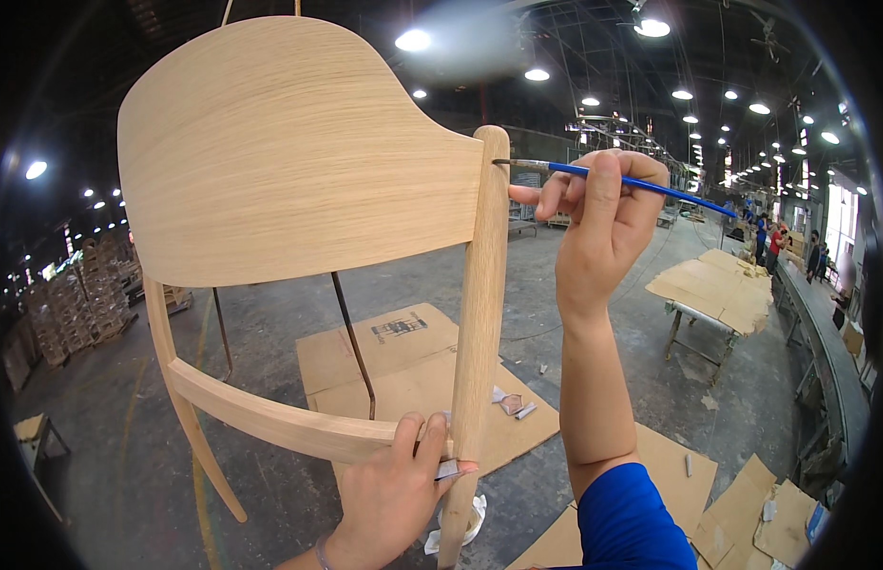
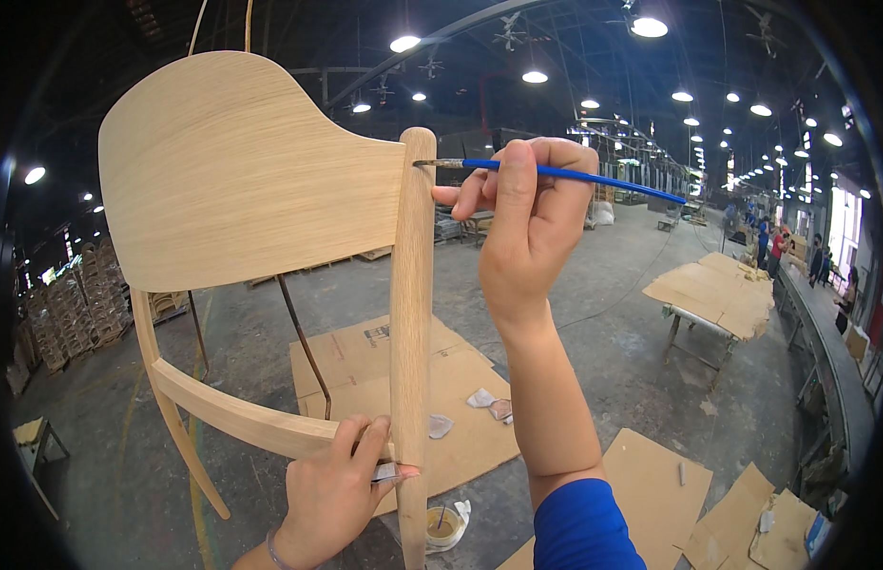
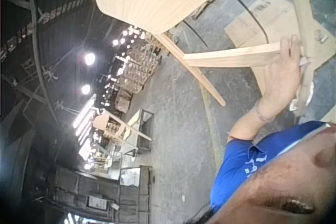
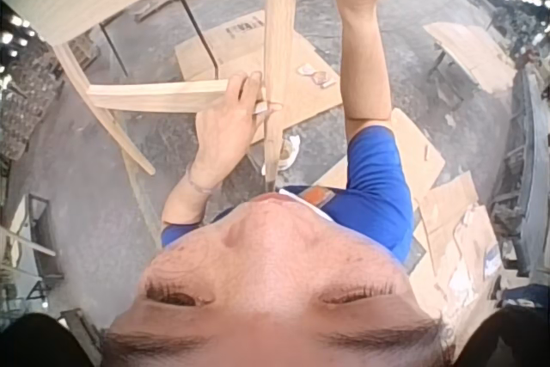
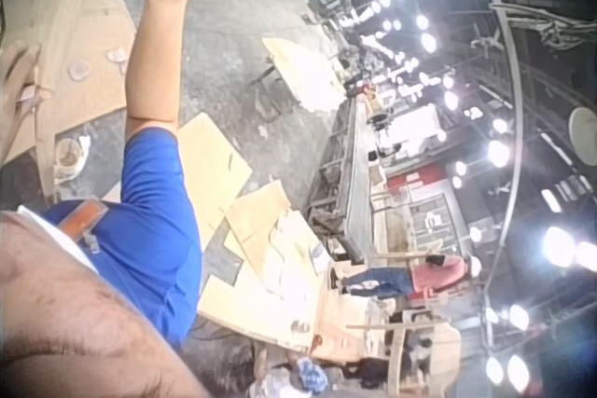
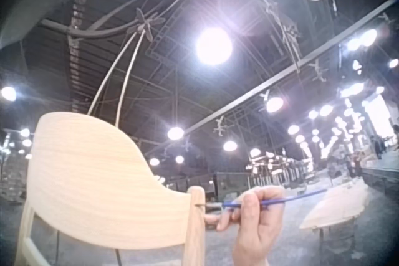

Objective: The person applies a finish to a wooden chair using a small brush, focusing on the joints and edges. They repeatedly dip the brush into a container and carefully coat the chair's frame and backrest. The person also uses a small pad to wipe or smooth the surface after applying the finish.

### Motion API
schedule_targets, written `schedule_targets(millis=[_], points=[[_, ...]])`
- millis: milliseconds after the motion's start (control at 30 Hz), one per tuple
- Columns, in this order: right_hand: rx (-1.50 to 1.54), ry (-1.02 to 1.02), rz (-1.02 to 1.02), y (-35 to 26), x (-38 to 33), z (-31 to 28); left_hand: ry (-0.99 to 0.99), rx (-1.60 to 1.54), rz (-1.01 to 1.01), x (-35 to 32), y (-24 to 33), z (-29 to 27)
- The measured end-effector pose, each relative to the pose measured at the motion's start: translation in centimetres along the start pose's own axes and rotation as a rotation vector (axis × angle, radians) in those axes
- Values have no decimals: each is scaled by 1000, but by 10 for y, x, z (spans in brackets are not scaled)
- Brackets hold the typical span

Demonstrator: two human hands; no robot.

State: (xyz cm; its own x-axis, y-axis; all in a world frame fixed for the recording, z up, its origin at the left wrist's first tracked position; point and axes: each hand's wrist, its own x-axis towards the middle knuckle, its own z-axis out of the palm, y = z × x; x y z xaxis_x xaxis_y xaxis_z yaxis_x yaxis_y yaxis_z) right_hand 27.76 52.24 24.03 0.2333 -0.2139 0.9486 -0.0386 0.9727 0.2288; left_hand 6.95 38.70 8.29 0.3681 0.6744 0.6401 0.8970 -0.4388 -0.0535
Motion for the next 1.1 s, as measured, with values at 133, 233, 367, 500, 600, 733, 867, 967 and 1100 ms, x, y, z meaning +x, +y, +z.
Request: schedule_targets(millis=[133,233,367,500,600,733,867,967,1100], points=[[-6,12,-3,1,2,1,17,-18,-1,0,0,-1],[21,32,13,1,1,3,7,-20,-7,0,-1,-1],[24,26,9,2,1,5,23,-5,3,0,-3,0],[-2,10,37,1,0,3,13,-8,-9,0,-2,1],[11,17,3,-2,-1,0,16,-11,-14,-3,3,1],[15,13,7,-1,-2,0,9,-17,-18,-3,2,2],[3,27,17,1,-3,3,35,12,-6,-3,-1,4],[19,31,21,3,-5,6,45,12,-4,-3,-4,7],[1,44,53,6,-6,13,36,13,-10,-2,-12,9]])
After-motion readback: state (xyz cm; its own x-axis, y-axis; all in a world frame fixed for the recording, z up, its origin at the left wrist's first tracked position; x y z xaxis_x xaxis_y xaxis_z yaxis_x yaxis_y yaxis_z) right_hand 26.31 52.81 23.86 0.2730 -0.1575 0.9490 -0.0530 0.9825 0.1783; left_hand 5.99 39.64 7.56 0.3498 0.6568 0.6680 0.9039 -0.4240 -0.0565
